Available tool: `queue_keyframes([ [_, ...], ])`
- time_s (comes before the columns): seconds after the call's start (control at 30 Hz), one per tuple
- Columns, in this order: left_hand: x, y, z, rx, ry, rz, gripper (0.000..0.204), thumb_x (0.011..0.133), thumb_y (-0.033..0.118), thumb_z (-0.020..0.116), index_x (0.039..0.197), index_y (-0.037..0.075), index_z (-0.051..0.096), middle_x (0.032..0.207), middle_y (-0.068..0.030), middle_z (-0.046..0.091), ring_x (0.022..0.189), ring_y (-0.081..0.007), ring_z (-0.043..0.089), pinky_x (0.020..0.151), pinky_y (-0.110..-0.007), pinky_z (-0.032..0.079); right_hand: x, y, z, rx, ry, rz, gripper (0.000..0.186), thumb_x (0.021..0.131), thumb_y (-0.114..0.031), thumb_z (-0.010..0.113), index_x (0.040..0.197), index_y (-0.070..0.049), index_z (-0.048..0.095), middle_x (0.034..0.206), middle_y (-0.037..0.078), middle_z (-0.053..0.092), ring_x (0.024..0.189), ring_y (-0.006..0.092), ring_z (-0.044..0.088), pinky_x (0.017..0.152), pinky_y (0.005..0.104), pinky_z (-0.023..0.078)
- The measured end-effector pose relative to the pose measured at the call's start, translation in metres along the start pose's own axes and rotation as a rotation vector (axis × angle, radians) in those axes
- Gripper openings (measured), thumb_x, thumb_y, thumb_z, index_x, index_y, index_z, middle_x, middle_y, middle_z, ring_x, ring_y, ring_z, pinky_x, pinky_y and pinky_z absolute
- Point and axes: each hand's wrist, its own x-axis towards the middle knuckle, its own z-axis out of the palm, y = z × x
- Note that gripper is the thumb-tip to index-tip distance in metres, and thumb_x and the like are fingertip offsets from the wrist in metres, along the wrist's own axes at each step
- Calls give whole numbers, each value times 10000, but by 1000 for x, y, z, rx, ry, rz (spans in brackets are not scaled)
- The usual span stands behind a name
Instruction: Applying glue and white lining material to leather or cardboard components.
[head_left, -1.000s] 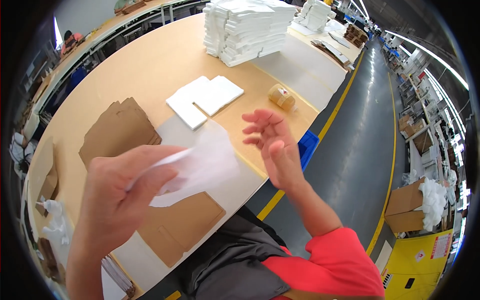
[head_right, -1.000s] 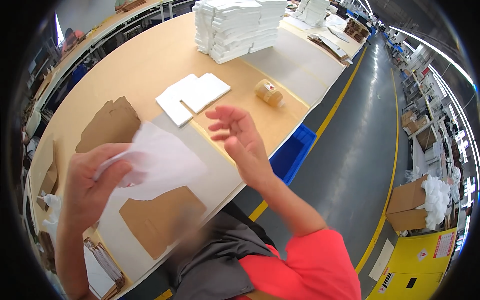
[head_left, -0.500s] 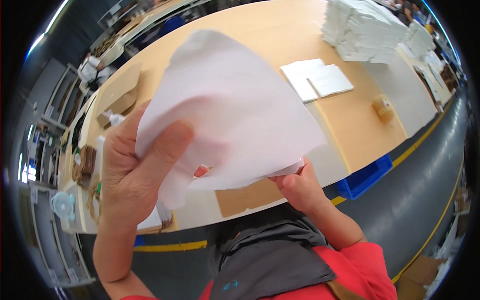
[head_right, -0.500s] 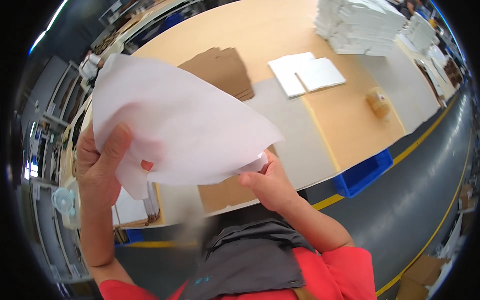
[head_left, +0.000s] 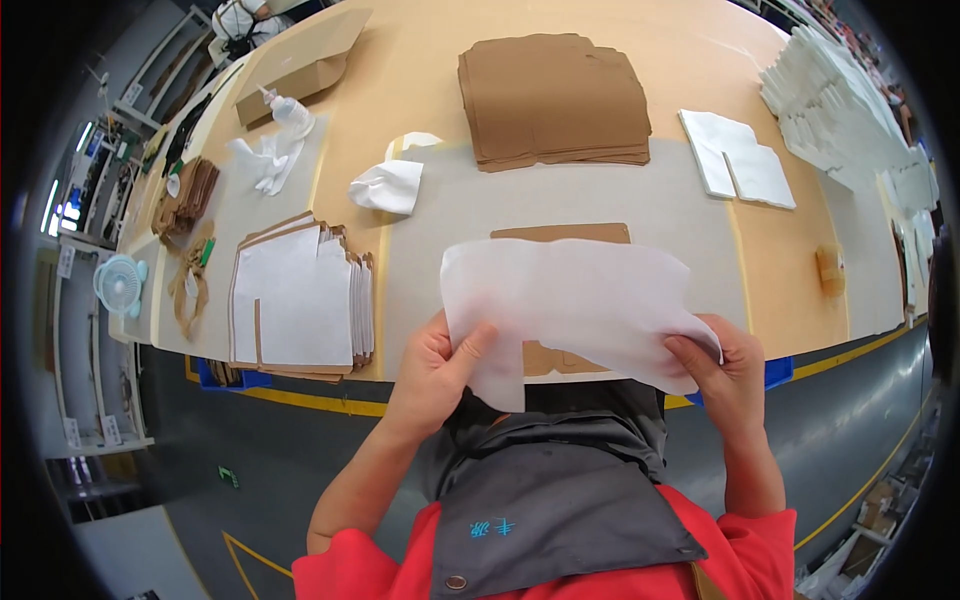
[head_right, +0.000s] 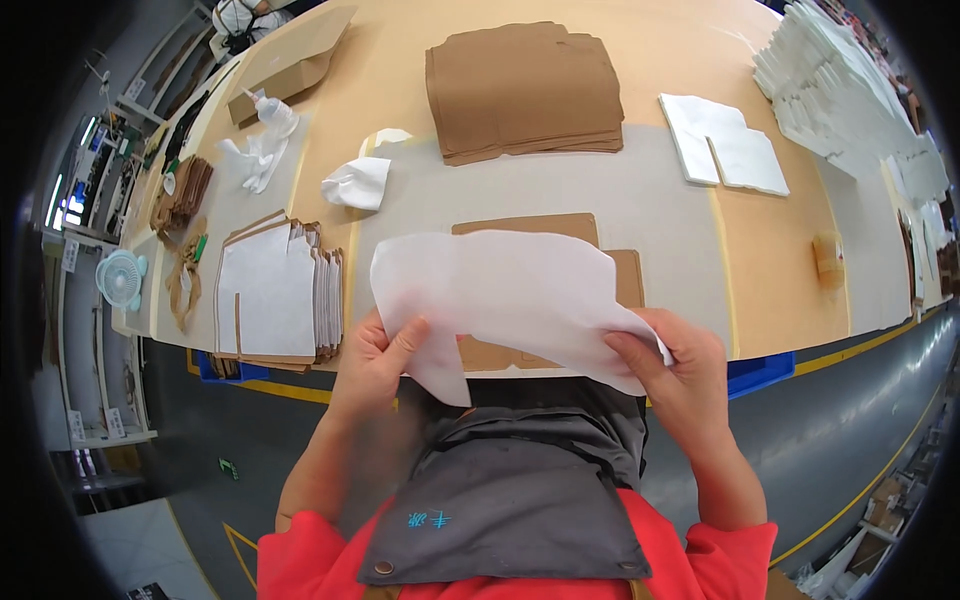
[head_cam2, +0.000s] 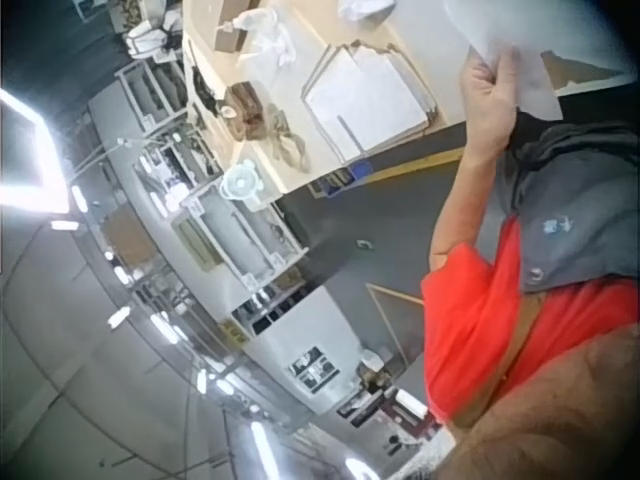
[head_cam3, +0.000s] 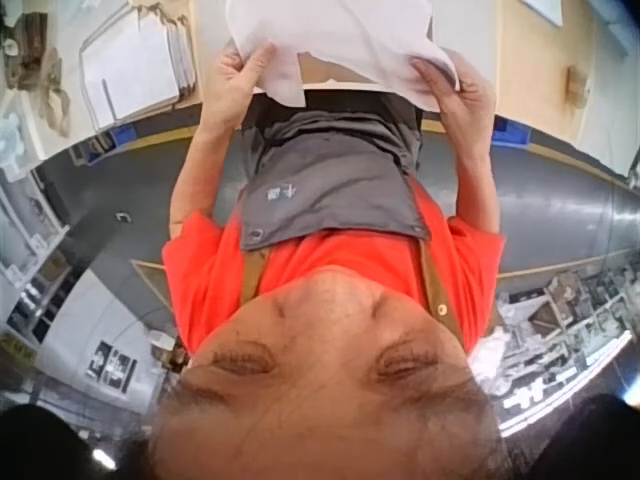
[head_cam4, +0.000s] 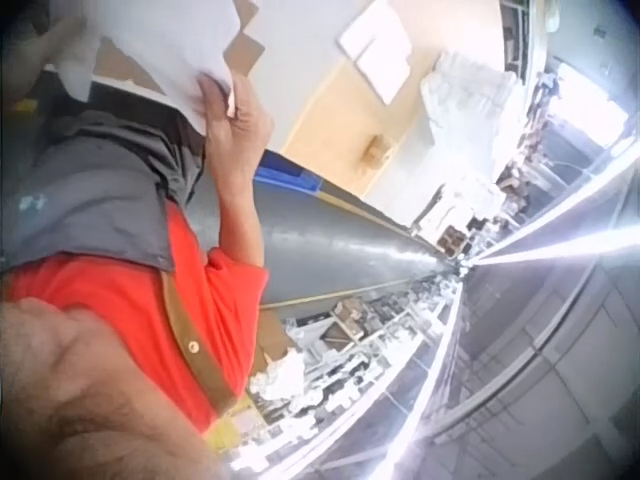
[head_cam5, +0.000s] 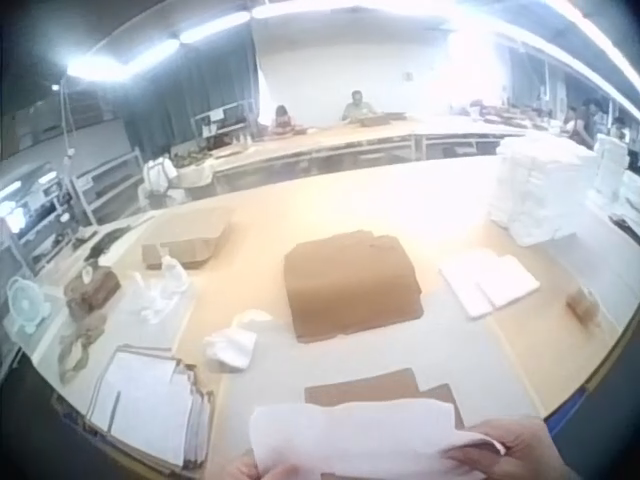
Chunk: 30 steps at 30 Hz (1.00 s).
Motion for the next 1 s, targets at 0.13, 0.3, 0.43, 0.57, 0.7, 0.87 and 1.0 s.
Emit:
queue_keyframes([
  [0.13,-12,-13,-6,219,17,151,262,1002,147,620,1192,-31,649,977,-67,721,835,-100,642,775,-253,515,-9,-8,-2,-113,5,-63,140,879,-54,729,1004,8,720,777,57,702,664,101,637,623,243,496],
  [0.3,-30,9,-3,518,162,409,213,956,116,672,1110,-30,696,830,-79,705,701,-92,621,637,-265,501,-22,-29,-17,-41,73,-69,131,844,-19,739,965,24,719,787,55,709,692,108,651,623,241,495],
  [0.43,-15,18,8,605,286,565,213,946,113,682,1108,-23,700,723,-92,644,596,-96,531,559,-270,453,-7,-40,-17,44,95,65,135,872,-84,733,942,28,709,777,51,700,697,108,625,638,251,488],
  [0.57,2,-39,5,549,252,183,249,1005,165,608,1160,-20,672,716,-86,628,622,-80,506,584,-257,449,11,18,9,-157,-16,132,152,893,-121,728,956,16,704,769,61,689,684,102,597,640,251,480],
  [0.7,5,-51,12,433,281,92,281,1013,164,594,1217,-18,655,773,-76,685,664,-69,547,622,-253,476,0,30,19,-72,33,186,153,905,-120,722,981,12,700,776,73,685,677,108,583,638,259,480],
  [0.87,15,-56,11,441,267,70,314,1016,154,585,1280,-11,627,838,-71,713,714,-62,581,662,-251,493,11,35,17,-66,-17,227,161,920,-94,699,1033,20,696,811,73,700,712,104,602,662,262,494],
  [1.0,25,-56,13,401,280,-18,331,1016,142,582,1309,-9,610,877,-74,724,741,-65,593,691,-253,503,25,32,19,-72,-28,271,204,933,-93,683,1104,16,692,844,72,710,737,99,608,685,266,504],
])
